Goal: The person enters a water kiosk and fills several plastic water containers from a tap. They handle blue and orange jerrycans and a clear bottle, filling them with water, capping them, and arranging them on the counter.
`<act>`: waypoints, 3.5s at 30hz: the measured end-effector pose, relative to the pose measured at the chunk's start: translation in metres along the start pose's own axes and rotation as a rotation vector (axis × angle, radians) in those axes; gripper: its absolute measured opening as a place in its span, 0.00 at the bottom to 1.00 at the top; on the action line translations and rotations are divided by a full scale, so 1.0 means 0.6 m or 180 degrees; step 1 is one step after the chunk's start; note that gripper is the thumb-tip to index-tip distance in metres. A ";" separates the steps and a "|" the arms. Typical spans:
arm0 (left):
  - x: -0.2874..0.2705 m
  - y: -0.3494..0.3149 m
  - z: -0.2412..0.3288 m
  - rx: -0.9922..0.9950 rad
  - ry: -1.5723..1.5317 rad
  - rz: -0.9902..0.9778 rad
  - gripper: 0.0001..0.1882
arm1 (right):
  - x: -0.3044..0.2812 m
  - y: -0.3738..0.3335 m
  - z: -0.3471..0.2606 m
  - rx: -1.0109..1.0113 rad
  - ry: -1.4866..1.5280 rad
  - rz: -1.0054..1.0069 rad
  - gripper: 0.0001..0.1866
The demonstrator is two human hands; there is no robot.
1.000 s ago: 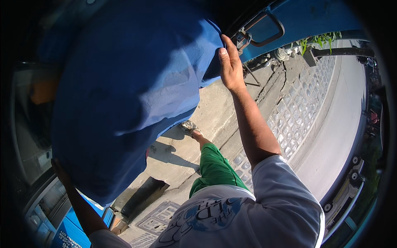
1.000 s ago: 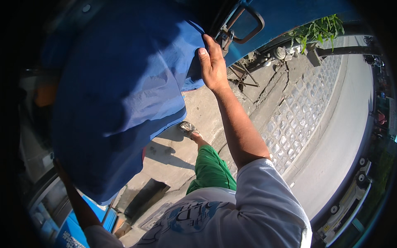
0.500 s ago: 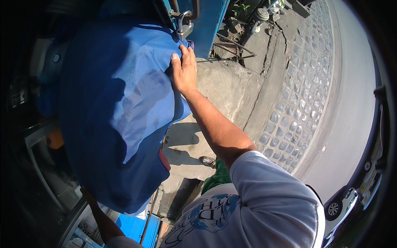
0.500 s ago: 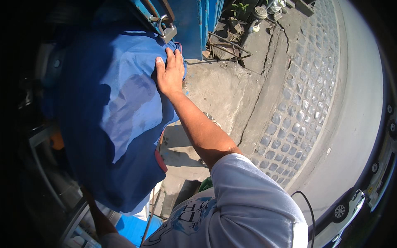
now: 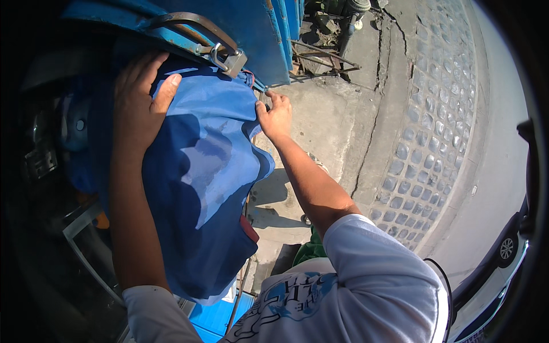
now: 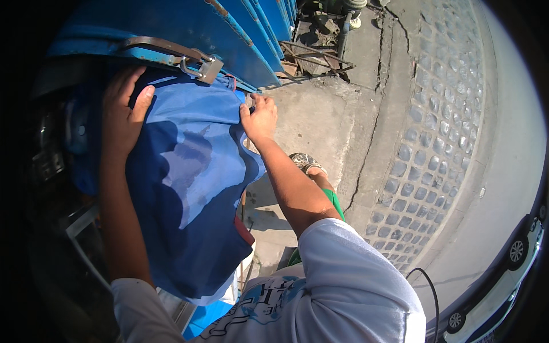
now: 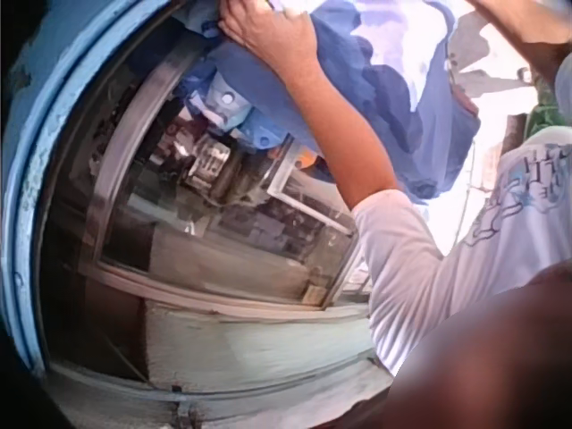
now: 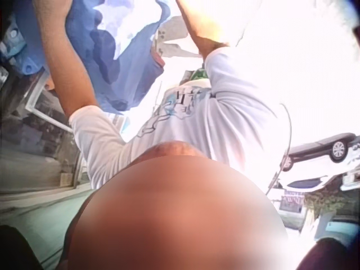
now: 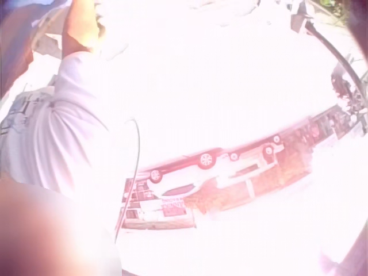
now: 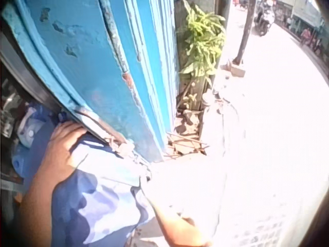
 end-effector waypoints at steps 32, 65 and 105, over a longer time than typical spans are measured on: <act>0.233 0.059 -0.090 -0.1097 -0.2841 -0.1586 0.21 | 0.195 0.093 0.046 0.0980 0.1729 -0.1110 0.29; 0.155 0.091 -0.008 -0.0473 -0.0529 -0.1121 0.29 | 0.107 0.101 -0.192 -0.0404 0.1550 -0.1976 0.30; 0.116 0.011 -0.016 -0.1525 -0.0552 -0.1499 0.39 | 0.219 0.105 0.076 0.1051 0.1402 -0.0752 0.28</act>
Point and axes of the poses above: each hand's wrist, its own y-axis towards the middle knuckle, its own x-axis out of the palm, z = x × y, the point moved 8 cm from there along y, towards the middle knuckle, and after that the axes turned 3 degrees about z, right-handed, at the moved point
